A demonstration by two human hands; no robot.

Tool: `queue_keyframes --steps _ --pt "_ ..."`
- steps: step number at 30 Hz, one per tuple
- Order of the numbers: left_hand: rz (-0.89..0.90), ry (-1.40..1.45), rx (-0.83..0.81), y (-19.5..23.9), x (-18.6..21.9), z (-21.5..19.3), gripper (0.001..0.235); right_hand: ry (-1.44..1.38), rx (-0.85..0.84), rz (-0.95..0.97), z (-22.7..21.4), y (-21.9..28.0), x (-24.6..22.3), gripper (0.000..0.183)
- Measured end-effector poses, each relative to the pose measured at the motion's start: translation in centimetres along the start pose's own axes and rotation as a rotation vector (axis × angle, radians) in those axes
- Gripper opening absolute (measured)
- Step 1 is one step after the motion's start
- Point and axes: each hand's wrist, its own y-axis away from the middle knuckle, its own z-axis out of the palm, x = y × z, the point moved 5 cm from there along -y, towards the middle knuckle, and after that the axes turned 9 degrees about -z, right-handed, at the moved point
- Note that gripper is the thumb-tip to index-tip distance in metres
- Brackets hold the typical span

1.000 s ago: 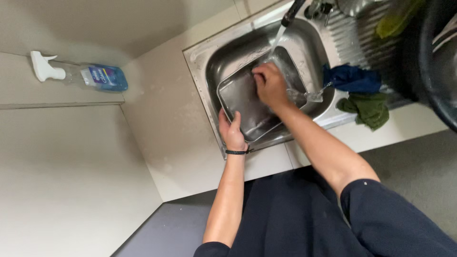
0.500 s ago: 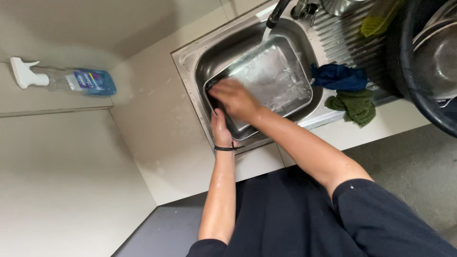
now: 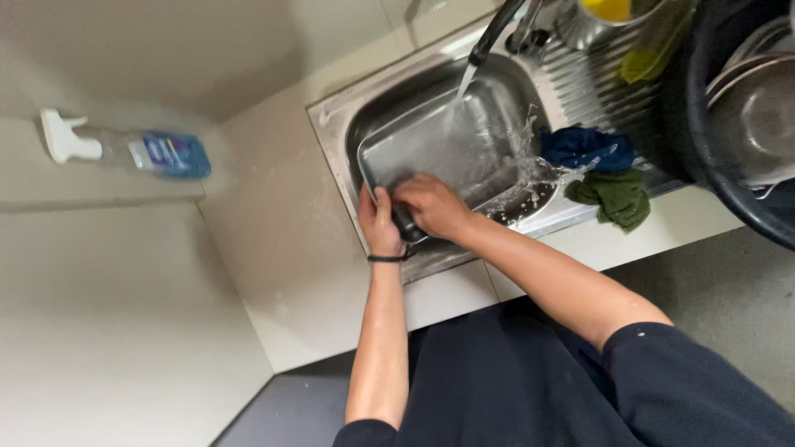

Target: The person washes various kitchen items in a stainless steel sink using a sponge and running water. They scrub and rinse a metal lid, a small metal pot, a metal strainer, a rectangular metal tray, and a pair of tongs, placing each item into a black basin to the right of the sink after cleaning.

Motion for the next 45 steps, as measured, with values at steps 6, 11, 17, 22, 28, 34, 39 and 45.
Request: queue_keyframes --steps 6,11,17,22,28,34,39,45 --pt "0.073 0.014 -0.005 0.9 -1.0 1.9 0.056 0.009 0.217 0.295 -3.3 -0.6 4.6 0.022" --pt "0.082 0.042 -0.049 0.7 0.3 1.6 0.058 0.193 0.18 0.176 -3.3 -1.4 2.9 0.024" --pt "0.079 0.088 0.022 -0.9 -0.9 0.5 0.055 -0.001 0.012 0.005 -0.1 -1.0 -1.7 0.028" --pt "0.07 0.111 0.02 1.2 -0.3 -0.2 0.056 0.084 0.219 0.103 -1.1 -2.4 2.2 0.019" --pt "0.031 0.1 0.054 2.4 -0.5 -1.2 0.057 0.137 0.088 0.027 -0.4 -0.1 1.9 0.018" --pt "-0.065 0.108 -0.047 3.3 -2.0 -1.2 0.055 0.008 0.087 0.007 1.0 -3.8 -1.8 0.017" --pt "-0.176 0.357 0.068 -1.5 -0.1 -2.8 0.056 -0.254 -0.039 0.441 4.4 -1.7 -4.1 0.015" --pt "0.124 0.073 0.147 -0.9 1.6 -3.9 0.054 0.093 -0.358 0.107 2.4 1.2 -0.6 0.024"
